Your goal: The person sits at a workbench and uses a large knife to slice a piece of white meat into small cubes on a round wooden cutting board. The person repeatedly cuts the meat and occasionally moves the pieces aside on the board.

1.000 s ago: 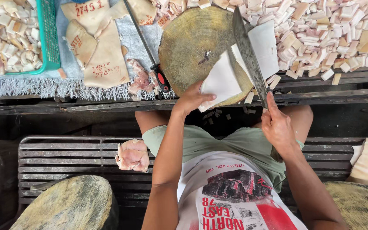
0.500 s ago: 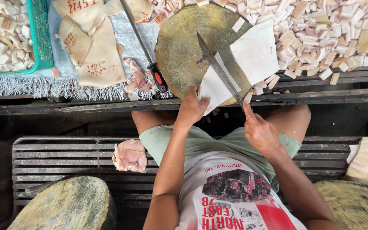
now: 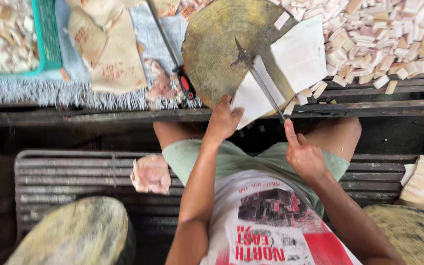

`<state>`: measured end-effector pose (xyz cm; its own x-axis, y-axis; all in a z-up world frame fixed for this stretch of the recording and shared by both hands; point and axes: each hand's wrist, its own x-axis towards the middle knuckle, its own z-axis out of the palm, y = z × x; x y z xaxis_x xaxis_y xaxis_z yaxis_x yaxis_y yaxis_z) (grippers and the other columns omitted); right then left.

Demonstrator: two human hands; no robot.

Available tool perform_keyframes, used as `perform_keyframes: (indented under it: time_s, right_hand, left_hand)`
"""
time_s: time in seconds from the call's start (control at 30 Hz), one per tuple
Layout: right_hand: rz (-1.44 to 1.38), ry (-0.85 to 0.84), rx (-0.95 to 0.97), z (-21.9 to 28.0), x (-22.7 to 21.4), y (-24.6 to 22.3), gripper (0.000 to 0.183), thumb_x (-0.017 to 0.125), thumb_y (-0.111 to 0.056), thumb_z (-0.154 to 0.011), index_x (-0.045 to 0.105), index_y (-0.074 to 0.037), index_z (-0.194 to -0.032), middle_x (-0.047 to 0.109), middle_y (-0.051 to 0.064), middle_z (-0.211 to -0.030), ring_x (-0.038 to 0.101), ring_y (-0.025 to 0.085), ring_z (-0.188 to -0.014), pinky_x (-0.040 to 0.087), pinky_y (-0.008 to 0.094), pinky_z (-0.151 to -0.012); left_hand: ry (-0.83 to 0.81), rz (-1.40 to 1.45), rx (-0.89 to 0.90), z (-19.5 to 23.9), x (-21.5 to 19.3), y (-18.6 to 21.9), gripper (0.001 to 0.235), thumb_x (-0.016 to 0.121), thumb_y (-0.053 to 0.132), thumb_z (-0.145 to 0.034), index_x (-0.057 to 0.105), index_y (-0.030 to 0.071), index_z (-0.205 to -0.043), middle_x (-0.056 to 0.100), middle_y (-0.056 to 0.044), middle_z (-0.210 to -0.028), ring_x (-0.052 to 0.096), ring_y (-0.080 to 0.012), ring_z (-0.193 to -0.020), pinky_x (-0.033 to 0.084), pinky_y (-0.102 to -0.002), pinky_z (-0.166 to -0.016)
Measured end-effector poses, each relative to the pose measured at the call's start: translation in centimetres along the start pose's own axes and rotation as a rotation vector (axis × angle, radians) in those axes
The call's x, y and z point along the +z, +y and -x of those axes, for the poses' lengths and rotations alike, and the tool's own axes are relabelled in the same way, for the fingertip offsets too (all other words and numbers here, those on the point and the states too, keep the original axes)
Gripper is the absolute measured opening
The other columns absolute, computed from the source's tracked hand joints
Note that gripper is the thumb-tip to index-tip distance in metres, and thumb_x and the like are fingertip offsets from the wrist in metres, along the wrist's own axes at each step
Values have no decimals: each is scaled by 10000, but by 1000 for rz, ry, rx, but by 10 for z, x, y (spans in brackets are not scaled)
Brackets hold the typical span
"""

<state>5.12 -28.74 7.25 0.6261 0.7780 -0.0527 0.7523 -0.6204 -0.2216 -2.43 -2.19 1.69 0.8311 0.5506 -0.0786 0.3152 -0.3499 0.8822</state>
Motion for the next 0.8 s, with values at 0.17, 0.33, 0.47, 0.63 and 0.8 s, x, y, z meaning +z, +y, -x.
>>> perform_keyframes:
  time_s: [0.17,0.33,0.47,0.63,0.8]
  right_hand:
    - [-112,60,43,7,10,21,722,641,-110,-882,421,-162,-1568,695,154,-837,644,436,-629,534,568,-601]
    - [-208,208,42,-18,8,36,651,610,-61,-957,437,-99,-1584,710,209,-947,673,432,-737,553,528,-662]
    - [-359,293,46,-25,-4,26,699,576,19,-919,434,-81,-1596,685,250,-917,679,440,-775,564,511,-726]
    - [-483,278,8,-8,-15,-2,720,587,28,-931,398,-123,-1609,662,255,-923,680,439,-779,566,506,-714]
    - [-408,100,-56,-11,-1,-23,767,633,2,-887,380,-153,-1594,702,226,-908,663,443,-685,546,546,-648]
  left_hand:
    - [36,117,0,8,-11,-14,414,704,202,-917,579,-34,-1233,705,-244,-1066,698,-351,-1005,545,-425,-886]
    - [4,439,-200,-8,-23,-14,376,703,210,-938,594,-26,-1210,711,-97,-973,660,-142,-825,558,-317,-747]
    - [-77,524,-183,-31,-12,10,408,744,215,-937,596,-45,-1214,687,-95,-958,632,-129,-795,527,-327,-679]
    - [23,98,-249,-8,-34,19,372,738,269,-901,683,-19,-1130,747,-211,-895,752,-263,-792,570,-365,-728]
    - [177,33,-192,15,-45,14,379,736,259,-869,678,8,-1148,756,-233,-984,762,-356,-896,573,-408,-800]
